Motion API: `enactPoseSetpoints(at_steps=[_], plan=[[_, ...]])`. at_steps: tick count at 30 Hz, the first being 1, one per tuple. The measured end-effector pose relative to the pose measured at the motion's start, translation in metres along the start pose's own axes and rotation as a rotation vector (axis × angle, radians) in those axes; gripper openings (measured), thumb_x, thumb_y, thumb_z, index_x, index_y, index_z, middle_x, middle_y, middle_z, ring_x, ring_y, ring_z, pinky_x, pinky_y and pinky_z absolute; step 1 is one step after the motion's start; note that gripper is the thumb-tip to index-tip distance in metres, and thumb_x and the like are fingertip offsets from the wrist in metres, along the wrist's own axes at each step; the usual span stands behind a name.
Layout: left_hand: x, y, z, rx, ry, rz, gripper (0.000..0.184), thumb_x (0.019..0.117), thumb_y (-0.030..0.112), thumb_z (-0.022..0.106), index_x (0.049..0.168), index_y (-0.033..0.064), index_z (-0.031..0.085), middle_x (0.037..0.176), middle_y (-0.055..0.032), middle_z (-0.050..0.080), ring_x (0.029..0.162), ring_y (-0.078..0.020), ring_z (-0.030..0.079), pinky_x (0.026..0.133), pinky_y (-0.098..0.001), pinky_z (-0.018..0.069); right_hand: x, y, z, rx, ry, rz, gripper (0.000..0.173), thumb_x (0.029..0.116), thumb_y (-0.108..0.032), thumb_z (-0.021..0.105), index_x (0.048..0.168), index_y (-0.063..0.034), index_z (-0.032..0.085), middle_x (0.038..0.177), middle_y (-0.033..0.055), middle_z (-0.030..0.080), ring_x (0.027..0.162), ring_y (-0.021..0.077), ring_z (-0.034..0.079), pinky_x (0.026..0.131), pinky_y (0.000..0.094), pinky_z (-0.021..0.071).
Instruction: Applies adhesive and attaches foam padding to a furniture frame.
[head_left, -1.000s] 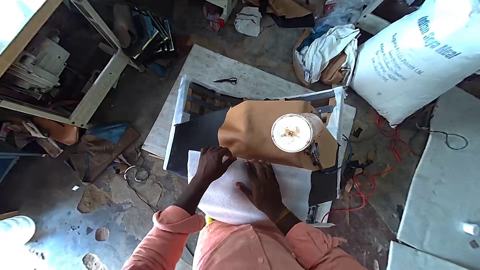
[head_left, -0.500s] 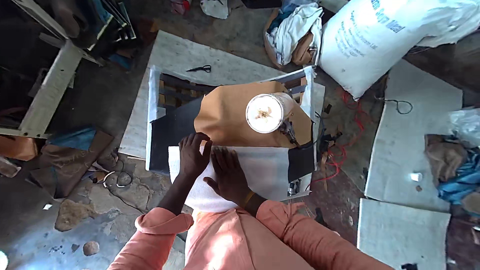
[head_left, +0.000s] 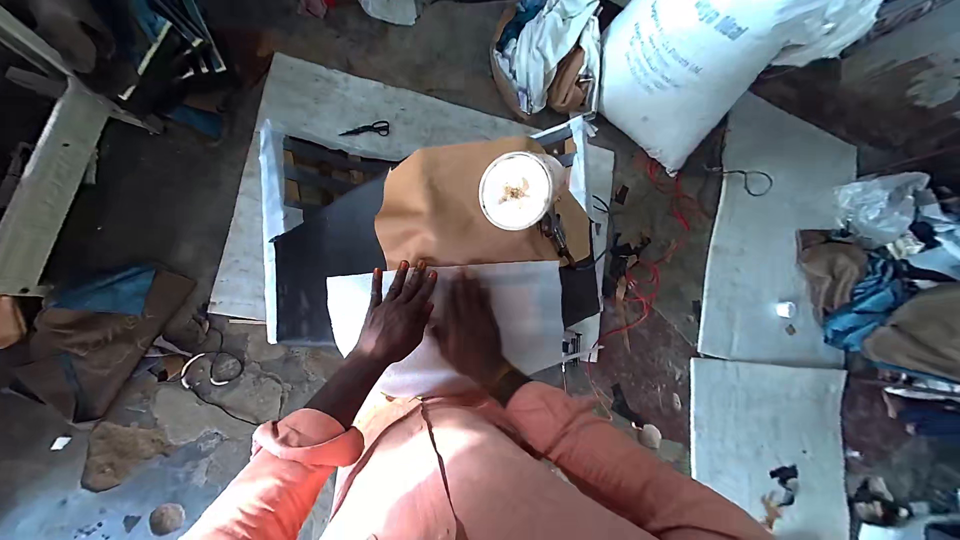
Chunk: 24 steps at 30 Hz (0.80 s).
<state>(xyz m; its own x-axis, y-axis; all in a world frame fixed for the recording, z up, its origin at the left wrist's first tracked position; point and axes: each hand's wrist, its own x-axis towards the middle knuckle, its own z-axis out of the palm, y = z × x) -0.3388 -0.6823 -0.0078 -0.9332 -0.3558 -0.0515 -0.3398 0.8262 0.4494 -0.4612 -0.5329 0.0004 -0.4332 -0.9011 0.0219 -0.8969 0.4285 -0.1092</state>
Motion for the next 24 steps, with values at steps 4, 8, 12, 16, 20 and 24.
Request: enactPoseSetpoints(at_steps=[4,8,12,16,20,24], plan=[[-0.001,-0.006,0.002,0.089,0.025,0.029,0.055,0.1110,0.039,0.023,0.165,0.0266,0.027,0.172,0.0053,0.021,0.161,-0.0260,0.008,0.125,-0.0677,-0.0017,-0.003,0.025,-0.012,0.055,-0.022,-0.107,0.066,0.1082,-0.048,0.028,0.160,-0.0077,0.034,0.168,0.0082,0.029,0.156,0.0225,0.024,0.127,0.0499,0.0197],[-0.002,-0.003,0.003,0.181,0.043,0.026,0.057,0.1106,0.039,0.021,0.166,0.0247,0.024,0.173,0.0041,0.019,0.161,-0.0254,0.008,0.125,-0.0667,-0.0028,-0.020,0.093,-0.024,0.012,0.005,0.112,0.074,0.1064,-0.054,0.026,0.163,-0.0074,0.025,0.171,0.0106,0.020,0.159,0.0257,0.015,0.128,0.0541,0.0144],[-0.001,0.016,0.009,0.171,0.061,-0.019,0.061,0.1093,0.038,0.020,0.164,0.0125,0.028,0.172,-0.0024,0.021,0.161,-0.0253,0.007,0.125,-0.0650,-0.0029,-0.030,0.036,-0.011,0.021,0.052,0.038,0.074,0.1059,-0.053,0.028,0.158,-0.0010,0.035,0.166,0.0178,0.029,0.156,0.0324,0.022,0.127,0.0567,0.0160],[-0.012,0.028,0.021,0.184,0.052,-0.074,0.068,0.1091,0.047,0.019,0.165,0.0084,0.020,0.173,-0.0084,0.014,0.161,-0.0257,0.007,0.127,-0.0622,0.0028,-0.028,0.057,-0.014,0.054,0.053,-0.069,0.066,0.1082,-0.048,0.028,0.160,-0.0077,0.035,0.168,0.0084,0.029,0.157,0.0222,0.023,0.128,0.0503,0.0171],[-0.021,0.030,0.022,0.229,0.040,-0.106,0.070,0.1083,0.049,0.015,0.165,0.0085,0.018,0.173,-0.0088,0.014,0.161,-0.0245,0.007,0.127,-0.0617,0.0010,-0.021,0.079,-0.017,-0.004,0.048,0.085,0.071,0.1070,-0.050,0.026,0.163,-0.0061,0.023,0.171,0.0109,0.018,0.159,0.0266,0.012,0.128,0.0568,0.0096],[0.014,0.056,0.027,0.205,0.042,-0.115,0.073,0.1081,0.049,0.018,0.163,0.0000,0.020,0.172,-0.0151,0.015,0.160,-0.0300,0.009,0.127,-0.0614,0.0035,-0.024,0.065,-0.014,0.027,0.044,-0.052,0.071,0.1070,-0.049,0.024,0.162,-0.0035,0.028,0.170,0.0135,0.022,0.159,0.0276,0.014,0.127,0.0614,0.0068]])
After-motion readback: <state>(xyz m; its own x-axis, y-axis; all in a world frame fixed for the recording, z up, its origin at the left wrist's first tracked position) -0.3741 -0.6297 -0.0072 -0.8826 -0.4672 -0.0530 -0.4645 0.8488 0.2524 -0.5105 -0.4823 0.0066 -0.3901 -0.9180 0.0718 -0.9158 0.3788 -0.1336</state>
